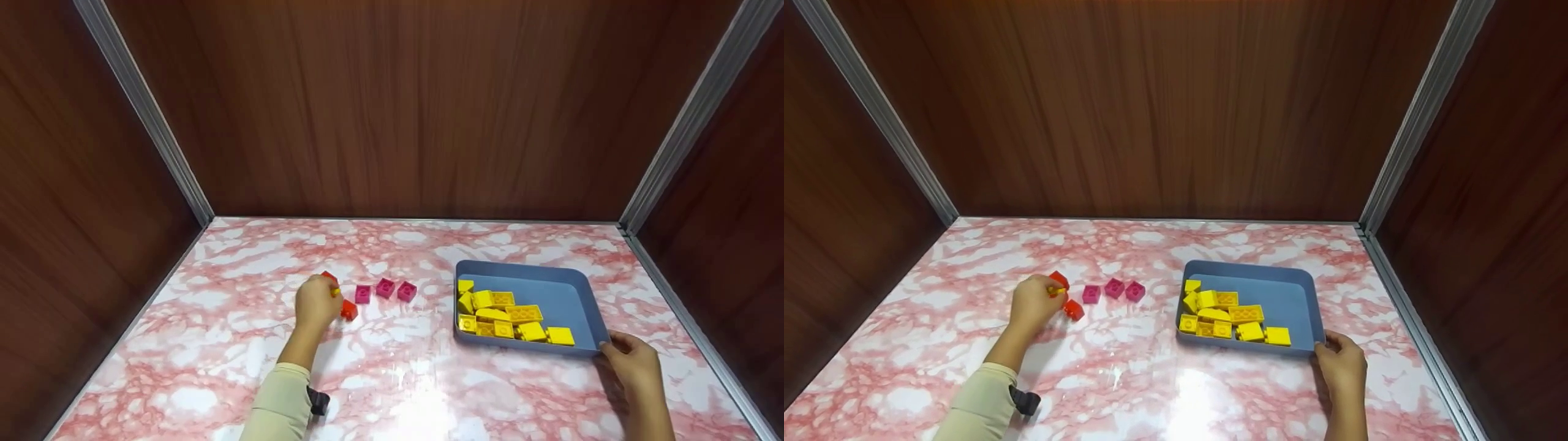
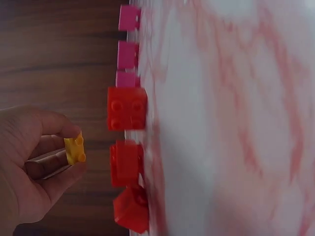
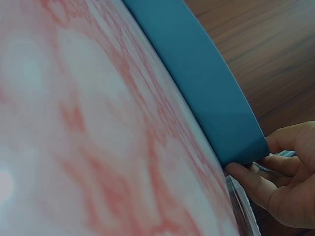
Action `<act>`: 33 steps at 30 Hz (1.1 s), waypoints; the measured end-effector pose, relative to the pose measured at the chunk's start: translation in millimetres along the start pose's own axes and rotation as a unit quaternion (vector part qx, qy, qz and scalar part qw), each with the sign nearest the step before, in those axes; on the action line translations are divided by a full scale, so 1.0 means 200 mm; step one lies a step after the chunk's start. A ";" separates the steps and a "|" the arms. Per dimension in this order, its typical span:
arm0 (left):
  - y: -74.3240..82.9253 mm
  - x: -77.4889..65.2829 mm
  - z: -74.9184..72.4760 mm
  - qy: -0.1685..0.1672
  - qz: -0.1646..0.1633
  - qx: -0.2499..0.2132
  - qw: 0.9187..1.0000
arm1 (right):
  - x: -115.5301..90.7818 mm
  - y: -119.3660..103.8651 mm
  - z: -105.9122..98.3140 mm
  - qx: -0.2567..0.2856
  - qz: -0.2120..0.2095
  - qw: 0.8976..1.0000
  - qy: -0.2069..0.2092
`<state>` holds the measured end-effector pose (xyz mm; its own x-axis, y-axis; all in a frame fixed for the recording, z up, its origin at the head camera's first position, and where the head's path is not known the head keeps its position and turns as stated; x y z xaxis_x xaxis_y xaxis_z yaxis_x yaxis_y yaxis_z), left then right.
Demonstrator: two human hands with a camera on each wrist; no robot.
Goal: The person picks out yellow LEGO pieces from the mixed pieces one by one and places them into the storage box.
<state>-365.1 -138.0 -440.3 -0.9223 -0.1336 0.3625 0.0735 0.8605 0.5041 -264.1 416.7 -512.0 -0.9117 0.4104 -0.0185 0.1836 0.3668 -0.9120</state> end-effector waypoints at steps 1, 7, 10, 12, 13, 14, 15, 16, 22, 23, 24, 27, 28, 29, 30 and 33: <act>0.03 -0.01 0.00 0.005 0.013 0.001 1.000 | 0.00 0.00 0.00 0.003 -0.001 1.000 0.000; 0.25 -0.07 0.01 0.028 0.100 -0.014 0.995 | 0.00 0.00 -0.02 -0.034 0.000 0.999 0.015; 0.35 -0.10 0.03 0.032 0.136 -0.021 0.990 | 0.00 0.00 -0.02 -0.045 0.002 0.999 0.016; 0.41 -0.13 0.05 0.029 0.151 -0.024 0.988 | 0.00 0.00 -0.01 -0.036 0.004 0.999 0.013; 0.44 -0.14 0.06 0.026 0.161 -0.030 0.986 | 0.00 0.00 -0.01 -0.033 0.004 0.999 0.012; 0.48 -0.15 0.08 0.021 0.172 -0.033 0.984 | 0.00 0.00 -0.01 -0.031 0.004 0.999 0.012; 0.50 -0.17 0.09 0.015 0.181 -0.039 0.983 | 0.00 0.00 -0.01 -0.028 0.004 1.000 0.011; 0.53 -0.18 0.11 0.006 0.190 -0.046 0.981 | 0.00 0.00 -0.01 -0.025 0.004 1.000 0.010; 0.73 -0.29 0.23 -0.068 0.261 -0.067 0.961 | 0.00 0.00 -0.01 -0.019 -0.003 1.000 0.010; 0.77 -0.31 0.25 -0.081 0.274 -0.066 0.956 | 0.00 0.00 -0.01 -0.022 -0.004 1.000 0.010; 0.81 -0.33 0.27 -0.095 0.287 -0.066 0.951 | 0.00 0.00 -0.01 -0.027 -0.005 1.000 0.010; 0.92 -0.38 0.33 -0.116 0.331 -0.057 0.935 | 0.00 0.00 -0.01 -0.046 -0.006 0.999 0.010; 0.95 -0.39 0.35 -0.118 0.345 -0.050 0.930 | 0.00 0.00 -0.02 -0.050 -0.007 0.999 0.010; 0.99 -0.40 0.36 -0.119 0.356 -0.041 0.926 | 0.00 0.00 -0.02 -0.052 -0.007 0.999 0.010; 1.02 -0.41 0.38 -0.120 0.367 -0.030 0.922 | 0.00 0.00 -0.02 -0.053 -0.008 0.999 0.009; 1.09 -0.43 0.44 -0.127 0.390 0.017 0.912 | 0.00 -0.01 -0.02 -0.055 -0.010 0.998 0.009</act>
Point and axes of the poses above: each hand's wrist, its own x-axis towards the middle knuckle, its own z-axis out of the palm, y = z × x, the point moved 8 cm from there along x, towards the middle knuckle, and after that the axes turned 4 degrees about -z, right-handed, at the moved point
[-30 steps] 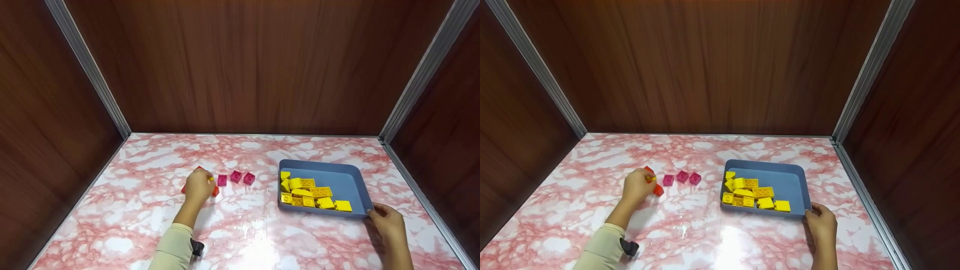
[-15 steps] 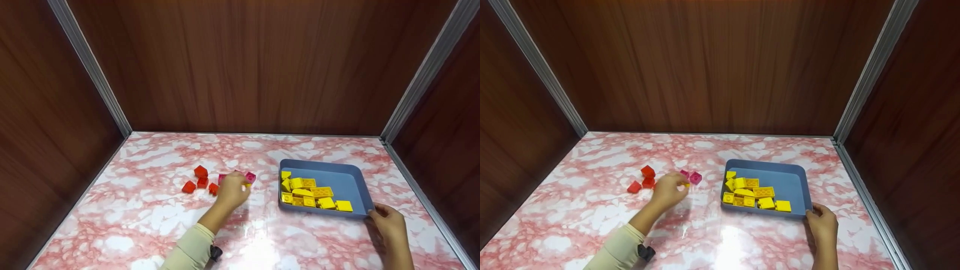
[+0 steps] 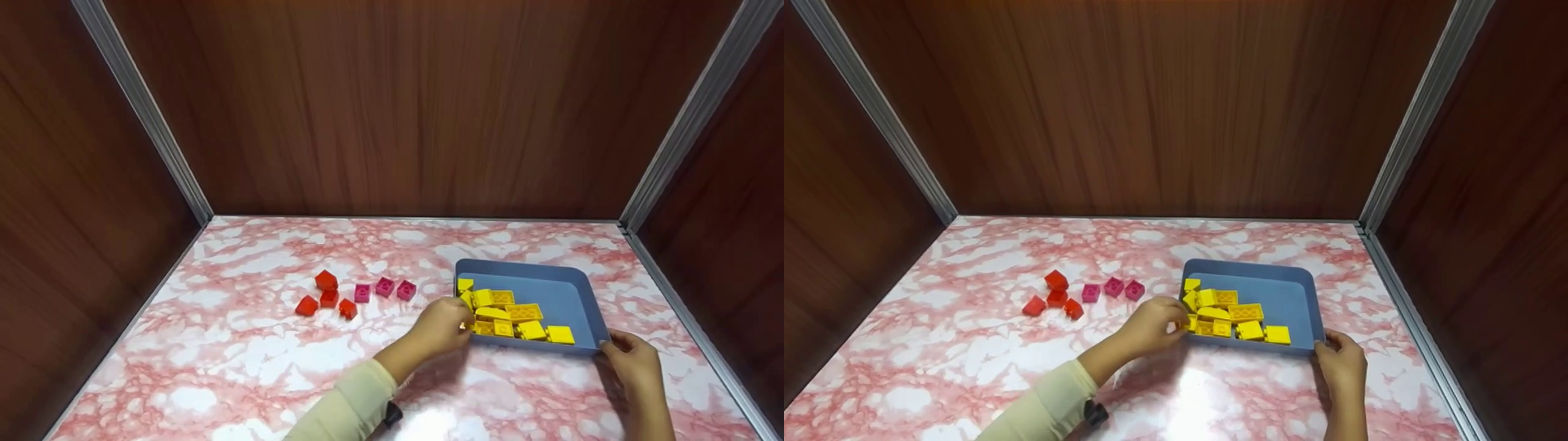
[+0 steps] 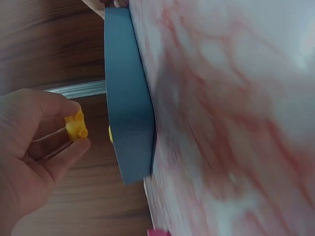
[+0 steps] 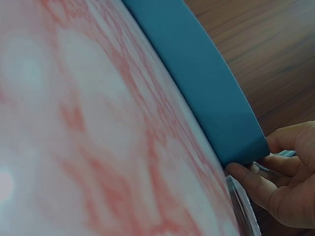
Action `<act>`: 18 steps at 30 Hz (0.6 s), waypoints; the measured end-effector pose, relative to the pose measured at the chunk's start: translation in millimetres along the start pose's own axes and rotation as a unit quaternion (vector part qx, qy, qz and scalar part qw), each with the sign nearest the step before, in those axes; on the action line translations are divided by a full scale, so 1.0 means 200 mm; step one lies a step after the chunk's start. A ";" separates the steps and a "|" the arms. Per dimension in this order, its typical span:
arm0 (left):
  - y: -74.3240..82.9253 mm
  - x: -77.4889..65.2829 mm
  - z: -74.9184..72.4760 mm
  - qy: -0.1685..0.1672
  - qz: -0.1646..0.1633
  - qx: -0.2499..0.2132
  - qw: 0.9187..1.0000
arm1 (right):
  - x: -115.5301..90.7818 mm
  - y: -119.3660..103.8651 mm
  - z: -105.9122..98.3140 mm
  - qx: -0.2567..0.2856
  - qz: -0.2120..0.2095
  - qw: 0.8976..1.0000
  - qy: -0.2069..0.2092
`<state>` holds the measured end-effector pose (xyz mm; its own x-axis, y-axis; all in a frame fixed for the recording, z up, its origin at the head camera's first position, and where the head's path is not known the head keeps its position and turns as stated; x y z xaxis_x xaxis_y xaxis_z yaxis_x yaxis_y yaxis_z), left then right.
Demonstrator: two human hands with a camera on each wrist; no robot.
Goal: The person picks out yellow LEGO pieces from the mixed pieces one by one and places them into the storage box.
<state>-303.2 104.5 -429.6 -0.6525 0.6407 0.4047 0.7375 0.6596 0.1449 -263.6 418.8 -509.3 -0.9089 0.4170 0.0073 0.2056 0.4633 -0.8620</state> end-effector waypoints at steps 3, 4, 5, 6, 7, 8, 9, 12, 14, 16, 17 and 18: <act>0.02 0.05 0.05 -0.036 -0.003 0.030 0.999 | 0.00 -0.01 0.01 0.000 -0.003 1.000 0.000; 0.03 0.06 0.07 -0.047 -0.007 0.038 0.998 | 0.00 -0.01 0.01 -0.001 -0.004 1.000 0.000; 0.03 0.07 0.08 -0.056 -0.012 0.045 0.997 | 0.00 -0.01 0.01 -0.002 -0.005 1.000 0.000; 0.03 0.09 0.10 -0.065 -0.020 0.049 0.996 | 0.00 -0.02 0.01 -0.005 -0.005 1.000 -0.002; 0.02 0.10 0.12 -0.074 -0.027 0.055 0.995 | 0.00 -0.02 0.01 -0.008 -0.006 1.000 -0.002; 0.02 0.11 0.13 -0.081 -0.035 0.058 0.994 | 0.00 -0.02 0.02 -0.011 -0.006 1.000 -0.003; 0.02 0.12 0.14 -0.088 -0.042 0.063 0.993 | 0.00 -0.02 0.02 -0.013 -0.006 1.000 -0.004; 0.00 0.15 0.18 -0.113 -0.066 0.064 0.989 | 0.00 -0.02 0.02 -0.016 0.002 1.000 -0.009; 0.00 0.16 0.20 -0.123 -0.077 0.068 0.987 | 0.00 -0.02 0.02 -0.014 0.003 1.000 -0.008; -0.01 0.17 0.20 -0.130 -0.085 0.069 0.985 | 0.00 -0.02 0.02 -0.014 0.003 1.000 -0.006; -0.01 0.17 0.21 -0.132 -0.087 0.069 0.985 | 0.00 -0.01 0.02 -0.015 0.002 1.000 -0.005; -0.01 0.17 0.20 -0.131 -0.088 0.067 0.985 | 0.00 -0.01 0.02 -0.013 0.002 1.000 -0.005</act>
<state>-333.7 140.7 -453.0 -0.8035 0.5802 0.1335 0.5912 0.8039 0.0646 -265.2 414.8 -508.5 -0.9114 0.4115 -0.0007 0.2185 0.4825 -0.8482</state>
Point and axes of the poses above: each hand's wrist, its own x-axis towards the middle knuckle, its own z-axis out of the palm, y = z × x, the point moved 8 cm from there along x, towards the middle knuckle, and after that the axes turned 4 degrees about -z, right-handed, at the moved point
